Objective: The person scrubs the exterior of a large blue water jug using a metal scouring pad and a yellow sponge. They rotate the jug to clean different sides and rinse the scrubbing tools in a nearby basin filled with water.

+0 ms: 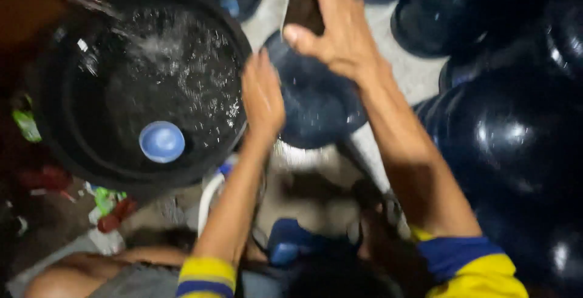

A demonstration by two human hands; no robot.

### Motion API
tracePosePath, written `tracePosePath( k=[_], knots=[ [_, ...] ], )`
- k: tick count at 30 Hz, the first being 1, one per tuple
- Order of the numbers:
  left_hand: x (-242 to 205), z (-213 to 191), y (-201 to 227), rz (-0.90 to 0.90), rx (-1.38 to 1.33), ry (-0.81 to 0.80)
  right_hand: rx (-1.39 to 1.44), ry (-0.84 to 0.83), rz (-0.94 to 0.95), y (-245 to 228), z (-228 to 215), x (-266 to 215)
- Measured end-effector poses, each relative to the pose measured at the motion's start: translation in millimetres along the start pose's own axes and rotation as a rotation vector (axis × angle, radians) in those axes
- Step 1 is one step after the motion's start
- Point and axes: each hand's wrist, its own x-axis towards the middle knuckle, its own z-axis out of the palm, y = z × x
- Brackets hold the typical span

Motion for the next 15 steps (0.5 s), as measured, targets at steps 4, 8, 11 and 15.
tracePosePath(
  k=[4, 8, 11, 15],
  knots=[
    [36.0, -8.1, 53.3, -0.123, 0.420, 0.103, -0.054, 0.058, -0.045, -8.8, -2.1, 4.8],
    [-39.6, -8.4, 70.5, 0.085, 0.338, 0.158, 0.005, 0.071, -0.033, -13.0, -2.1, 2.0],
    [18.2, 9.6, 6.4, -0.313, -0.045, 0.092, -0.139, 0.143, -0.055, 17.5, 11.4, -3.4],
    [-11.6, -59.4, 90.0, 0.403, 1.127, 0.232, 0.121, 0.141, 0.026, 19.3, 14.4, 0.1]
  ],
)
